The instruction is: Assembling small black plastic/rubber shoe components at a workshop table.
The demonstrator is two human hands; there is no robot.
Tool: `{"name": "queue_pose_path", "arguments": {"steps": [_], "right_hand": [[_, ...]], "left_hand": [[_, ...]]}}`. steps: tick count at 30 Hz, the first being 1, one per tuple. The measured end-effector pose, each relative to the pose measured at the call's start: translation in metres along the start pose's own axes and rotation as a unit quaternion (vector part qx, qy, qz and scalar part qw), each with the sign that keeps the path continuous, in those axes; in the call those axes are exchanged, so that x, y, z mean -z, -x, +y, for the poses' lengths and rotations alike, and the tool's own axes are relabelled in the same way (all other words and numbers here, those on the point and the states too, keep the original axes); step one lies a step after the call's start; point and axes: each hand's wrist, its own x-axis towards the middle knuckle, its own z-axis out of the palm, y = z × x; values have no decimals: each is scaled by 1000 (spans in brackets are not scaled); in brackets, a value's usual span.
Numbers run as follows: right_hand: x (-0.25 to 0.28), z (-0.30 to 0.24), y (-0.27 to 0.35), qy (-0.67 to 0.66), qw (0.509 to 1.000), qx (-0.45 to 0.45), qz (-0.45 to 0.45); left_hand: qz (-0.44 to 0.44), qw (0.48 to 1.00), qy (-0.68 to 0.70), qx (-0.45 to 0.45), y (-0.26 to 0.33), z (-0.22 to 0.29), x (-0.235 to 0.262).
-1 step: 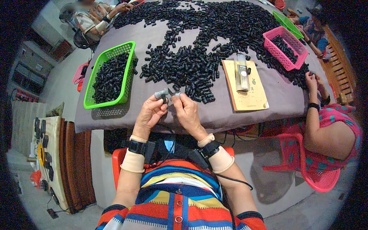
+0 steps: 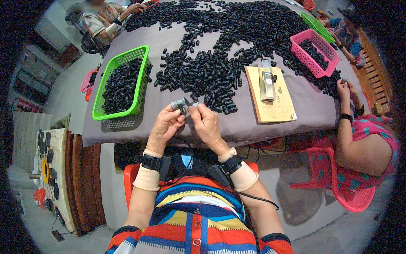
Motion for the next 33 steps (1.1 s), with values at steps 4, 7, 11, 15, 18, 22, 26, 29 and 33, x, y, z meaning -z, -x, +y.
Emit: {"name": "queue_pose_path", "arguments": {"steps": [4,7,11,15,18,22,26,29,33], "right_hand": [[1,-8,2,34,999,22,-12],[1,-10,3,29,998,60,-10],[0,-9,4,37,997,66,-7],[0,-12,4,22,999,47,-5],[0,-9,3,36,998,50,-4],[0,-10,3,18,999,50,1],[1,-1,1,24,999,28,0],[1,-5,1,25,999,18,-9],[1,-9,2,83,993,83,-24]], "left_hand": [[20,999,-35,4,0,-2,-2],[28,997,-70,-24,-2,-6,-6],[54,988,-141,-31,-3,-8,-6],[64,994,-90,-26,3,-4,-23],[47,992,-110,-42,1,-7,-16],[53,990,-124,-41,0,-7,-13],[41,995,-81,-32,1,-4,-4],[40,998,-45,-21,0,-4,-2],[30,999,-16,-22,0,-5,5]]}}
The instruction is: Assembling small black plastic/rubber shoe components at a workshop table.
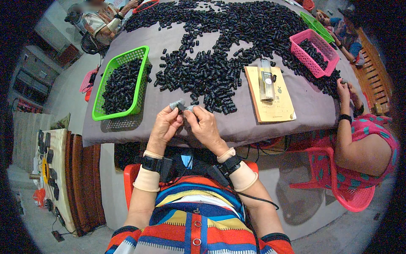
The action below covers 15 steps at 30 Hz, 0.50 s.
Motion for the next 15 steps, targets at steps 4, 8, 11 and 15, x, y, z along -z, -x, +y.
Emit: {"name": "queue_pose_path", "arguments": {"steps": [4,8,11,15], "right_hand": [[-1,-2,1,10,1000,13,-25],[-5,2,4,51,996,63,-23],[-5,0,3,52,996,67,-23],[-5,1,4,53,996,69,-17]], "left_hand": [[-1,1000,15,4,0,1,6],[-13,999,35,10,0,1,7],[-19,999,39,10,0,2,6],[-13,999,38,12,1,2,4]]}}
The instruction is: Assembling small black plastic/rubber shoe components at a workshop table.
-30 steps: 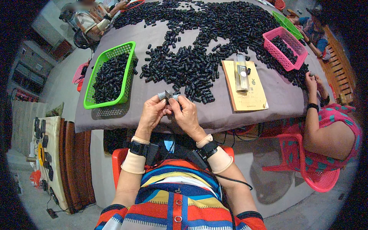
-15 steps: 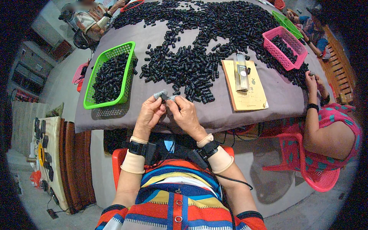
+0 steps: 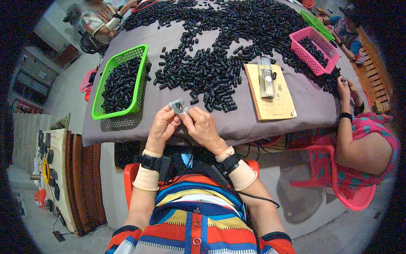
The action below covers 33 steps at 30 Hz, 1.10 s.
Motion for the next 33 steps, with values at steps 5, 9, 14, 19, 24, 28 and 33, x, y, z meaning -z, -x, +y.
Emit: {"name": "queue_pose_path", "arguments": {"steps": [5,9,14,19,24,28,33], "right_hand": [[0,-3,-1,0,1000,-3,4],[0,-2,0,13,1000,-9,-8],[-3,2,0,18,1000,4,10],[-3,0,0,28,999,12,18],[-2,-3,0,28,1000,2,2],[-3,-3,0,35,999,2,2],[-6,-3,-1,52,999,5,15]], "left_hand": [[-17,1000,0,3,1,1,1],[-12,1000,-13,4,2,1,0],[-4,1000,-11,9,3,2,-2],[17,1000,-19,14,3,2,-4],[9,1000,-15,11,3,2,-7],[-13,1000,-1,10,3,1,-4],[19,1000,-16,5,1,0,-5]]}}
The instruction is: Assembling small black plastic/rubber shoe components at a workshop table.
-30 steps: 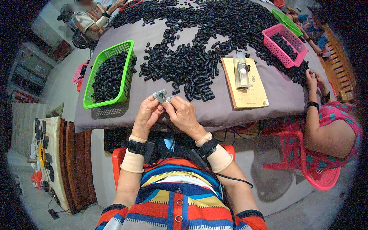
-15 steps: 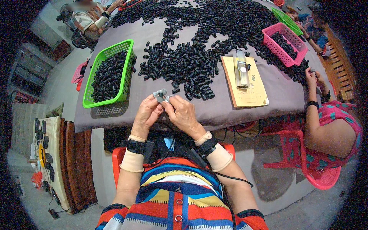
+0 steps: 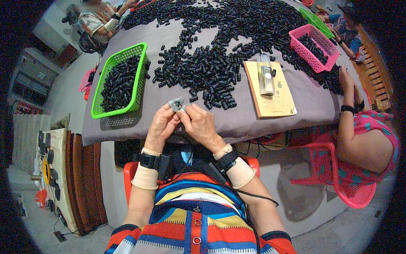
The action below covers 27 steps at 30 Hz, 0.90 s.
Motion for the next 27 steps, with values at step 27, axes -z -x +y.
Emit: {"name": "queue_pose_path", "arguments": {"steps": [27], "right_hand": [[-4,1,-1,26,999,-8,20]], "left_hand": [[12,999,-42,10,0,0,0]]}}
